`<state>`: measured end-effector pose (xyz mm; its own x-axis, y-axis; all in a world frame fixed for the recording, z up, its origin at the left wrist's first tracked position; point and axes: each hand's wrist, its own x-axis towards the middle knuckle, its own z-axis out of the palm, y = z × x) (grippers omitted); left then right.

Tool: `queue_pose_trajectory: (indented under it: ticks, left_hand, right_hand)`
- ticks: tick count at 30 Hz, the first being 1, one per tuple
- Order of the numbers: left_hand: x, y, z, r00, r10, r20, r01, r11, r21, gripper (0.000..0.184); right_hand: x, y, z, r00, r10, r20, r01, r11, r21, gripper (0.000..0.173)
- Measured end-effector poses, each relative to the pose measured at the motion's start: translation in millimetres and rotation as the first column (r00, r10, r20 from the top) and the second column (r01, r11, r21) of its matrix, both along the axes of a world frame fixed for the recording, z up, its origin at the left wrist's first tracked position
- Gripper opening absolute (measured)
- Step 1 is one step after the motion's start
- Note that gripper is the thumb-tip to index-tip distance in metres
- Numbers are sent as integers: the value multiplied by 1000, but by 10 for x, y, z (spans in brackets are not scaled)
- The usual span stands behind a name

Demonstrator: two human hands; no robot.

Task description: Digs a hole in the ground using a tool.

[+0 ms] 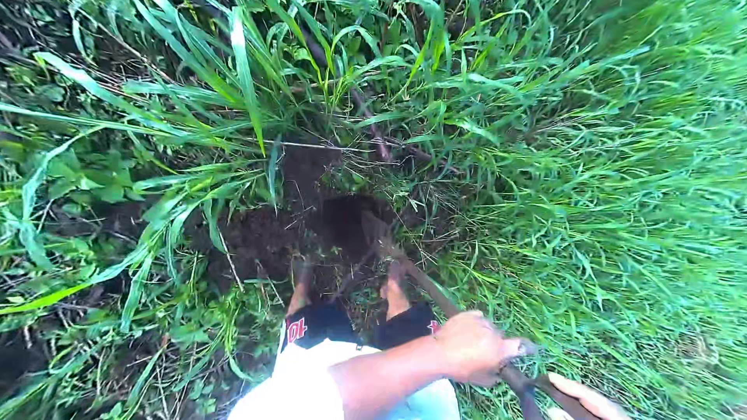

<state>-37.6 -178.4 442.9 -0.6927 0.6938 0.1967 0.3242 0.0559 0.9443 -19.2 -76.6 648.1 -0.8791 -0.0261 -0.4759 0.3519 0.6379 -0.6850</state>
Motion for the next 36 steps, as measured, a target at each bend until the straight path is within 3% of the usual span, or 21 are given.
queue_pose_trajectory:
  ticks: [1,4,6,9,13,15,18,21,23,25,30,32,34,36]
  left_hand:
    - [-11,-77,-358,1000,-16,13,16,999,-42,43]
    - [68,-284,-1693,987,-49,151,71,987,-146,35]
    - [-99,-293,-2102,985,-16,173,54,976,-213,29]
    - [-200,228,-2025,962,-27,270,92,969,-231,28]
    - [-1002,828,-1974,929,24,369,79,962,-261,32]
    - [-1121,896,-2049,911,-27,412,150,951,-269,32]
    - [-907,595,-2192,892,-108,439,244,933,-266,33]
    - [-466,199,-2264,903,-214,371,336,891,-304,25]
    - [-186,14,-2144,932,-190,310,288,906,-311,21]
    - [-108,-92,-1880,965,-65,254,145,940,-309,15]
    - [-76,-127,-700,966,193,174,-153,964,-219,18]
    - [-34,-262,-519,942,307,136,-277,940,-197,20]
    - [-75,-515,-859,906,410,106,-380,897,-226,22]
    - [-139,-797,-1605,851,499,162,-448,853,-268,20]
  right_hand:
    - [43,-86,-418,999,-7,-37,8,999,43,32]
    - [324,-259,-2158,959,46,-279,2,986,170,30]
    - [137,-227,-2596,965,86,-246,-42,983,181,30]
    - [-119,269,-2449,986,37,-160,6,965,261,32]
    - [-1033,1001,-2533,997,-48,-64,66,949,308,35]
    - [-1147,1086,-2616,995,-100,-19,101,954,282,33]
    - [-816,788,-2635,993,-115,11,111,975,193,33]
    - [-196,408,-2625,1000,-3,-3,3,998,58,37]
    - [75,247,-2583,994,112,-14,-112,993,33,38]
    - [44,177,-2348,963,265,-58,-259,962,88,39]
    - [-296,172,-967,759,635,-147,-604,770,208,39]
    - [-452,-48,-675,642,763,-79,-740,643,199,39]
    - [-608,-368,-1024,498,865,-69,-837,500,223,38]
    - [-781,-797,-1777,361,931,49,-917,345,199,38]
